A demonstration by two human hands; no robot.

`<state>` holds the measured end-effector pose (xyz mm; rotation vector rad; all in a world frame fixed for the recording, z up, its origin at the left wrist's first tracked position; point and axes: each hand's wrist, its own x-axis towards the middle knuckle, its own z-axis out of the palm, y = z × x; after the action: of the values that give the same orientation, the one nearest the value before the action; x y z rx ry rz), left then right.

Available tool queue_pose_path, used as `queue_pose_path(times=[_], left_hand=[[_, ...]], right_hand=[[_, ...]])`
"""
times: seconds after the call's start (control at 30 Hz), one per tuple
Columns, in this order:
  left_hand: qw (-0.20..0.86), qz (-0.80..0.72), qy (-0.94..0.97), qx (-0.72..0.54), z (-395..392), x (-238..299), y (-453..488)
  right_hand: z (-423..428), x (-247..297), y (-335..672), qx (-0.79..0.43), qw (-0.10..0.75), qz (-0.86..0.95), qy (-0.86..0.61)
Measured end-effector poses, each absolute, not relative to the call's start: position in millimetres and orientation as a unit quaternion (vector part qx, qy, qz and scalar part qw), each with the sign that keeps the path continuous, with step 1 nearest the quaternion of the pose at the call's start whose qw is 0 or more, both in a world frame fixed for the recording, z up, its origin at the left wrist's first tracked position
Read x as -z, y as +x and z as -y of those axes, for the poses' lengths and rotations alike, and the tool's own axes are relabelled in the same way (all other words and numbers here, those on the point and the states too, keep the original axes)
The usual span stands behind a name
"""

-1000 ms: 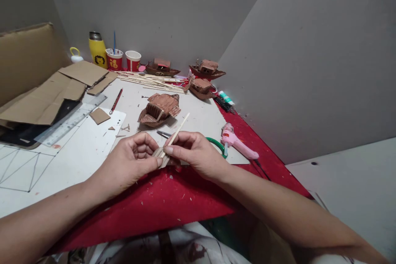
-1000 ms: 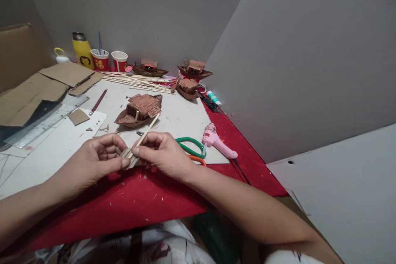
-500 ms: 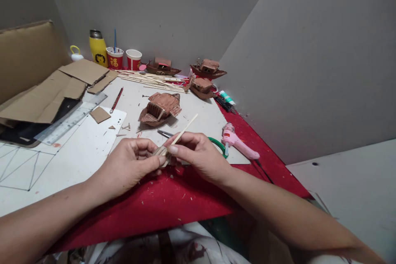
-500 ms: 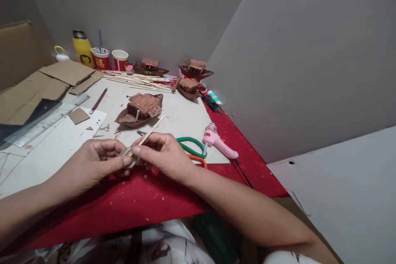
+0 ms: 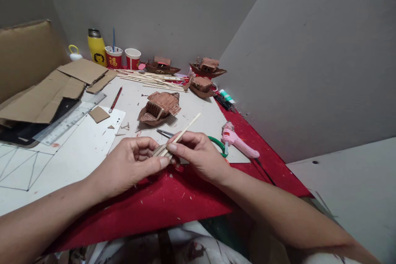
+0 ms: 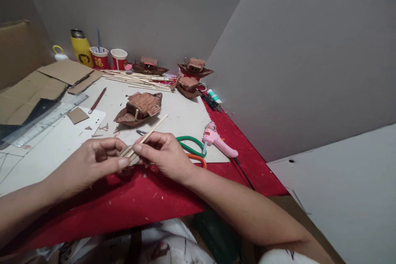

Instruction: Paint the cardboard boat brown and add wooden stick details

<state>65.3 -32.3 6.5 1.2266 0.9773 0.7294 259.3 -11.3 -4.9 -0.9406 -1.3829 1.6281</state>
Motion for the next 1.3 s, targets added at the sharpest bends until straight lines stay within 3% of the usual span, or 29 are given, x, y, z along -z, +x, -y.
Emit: queue_pose_path(times=[0.37, 0.77, 1.3], left_hand=[[0.78, -0.349, 0.393, -0.339, 21.3, 5.6, 64.9], [0.718, -0.391, 0.443, -0.368, 23.6, 1.8, 64.6], [0.652, -0.423, 0.515, -0.362, 27.8, -3.0, 65.1]], right_hand=[[6.6, 4.1, 261.2, -0.629, 0.405, 0.542, -0.382], [1.4, 1.7, 263.7, -0.628, 0.488, 0.479, -0.37], [6.8, 4.7, 263.5, -0.619, 0.49, 0.507, -0.346]])
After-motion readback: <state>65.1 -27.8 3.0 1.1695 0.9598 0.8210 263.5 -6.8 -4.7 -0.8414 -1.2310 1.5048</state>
